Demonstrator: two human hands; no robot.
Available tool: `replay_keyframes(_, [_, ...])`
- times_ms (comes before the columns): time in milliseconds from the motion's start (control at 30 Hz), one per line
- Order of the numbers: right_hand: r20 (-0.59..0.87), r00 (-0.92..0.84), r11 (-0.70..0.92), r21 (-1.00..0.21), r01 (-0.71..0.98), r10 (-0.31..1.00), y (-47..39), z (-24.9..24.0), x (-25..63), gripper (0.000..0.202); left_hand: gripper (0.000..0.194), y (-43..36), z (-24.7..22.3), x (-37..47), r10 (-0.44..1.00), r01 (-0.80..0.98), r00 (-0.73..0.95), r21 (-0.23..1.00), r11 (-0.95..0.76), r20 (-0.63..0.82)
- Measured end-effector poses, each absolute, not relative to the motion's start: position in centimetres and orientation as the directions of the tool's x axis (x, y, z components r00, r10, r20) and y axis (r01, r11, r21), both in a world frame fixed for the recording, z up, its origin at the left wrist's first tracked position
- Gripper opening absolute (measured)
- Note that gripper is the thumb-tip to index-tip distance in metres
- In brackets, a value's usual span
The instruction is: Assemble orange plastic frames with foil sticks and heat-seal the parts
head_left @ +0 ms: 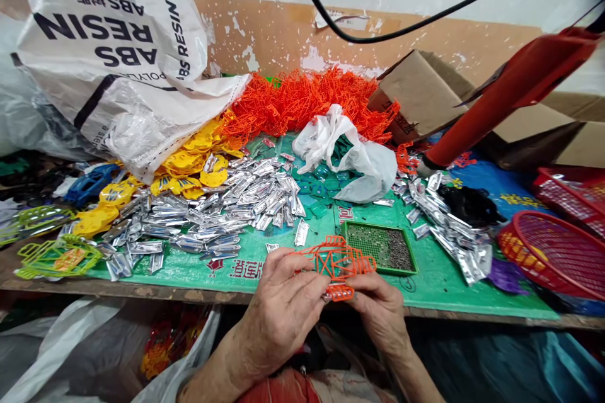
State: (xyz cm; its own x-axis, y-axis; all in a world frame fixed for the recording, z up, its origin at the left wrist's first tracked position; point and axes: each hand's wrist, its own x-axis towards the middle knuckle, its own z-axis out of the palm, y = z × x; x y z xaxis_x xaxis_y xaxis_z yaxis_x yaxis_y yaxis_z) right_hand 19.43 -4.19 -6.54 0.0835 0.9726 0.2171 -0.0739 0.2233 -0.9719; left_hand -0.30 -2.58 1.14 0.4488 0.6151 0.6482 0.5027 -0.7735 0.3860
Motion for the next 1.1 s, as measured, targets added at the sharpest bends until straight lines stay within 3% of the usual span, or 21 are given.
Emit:
replay_keyframes(400, [0.234, 0.086, 0.236, -0.972, -0.013, 0.968, -4.5, -6.6, 18.9, 0.011, 0.016, -2.7, 0.1, -0.4, 0.592, 0.496, 0.419, 0.372, -0.785, 0.689])
replay_keyframes(767, [0.337, 0.033, 0.332, -0.938, 0.098, 0.941, -4.4, -5.2, 19.0, 0.006, 0.013, -2.7, 0.1, -0.5, 0.665, 0.484, 0.382, 0.475, -0.735, 0.642])
replay_keyframes(1100, [0.323, -0.005, 0.323, -0.944, 0.07, 0.946, -4.4, -4.8, 18.8, 0.008, 0.031, -3.0, 0.1, -0.6, 0.687, 0.51, 0.351, 0.485, -0.71, 0.636])
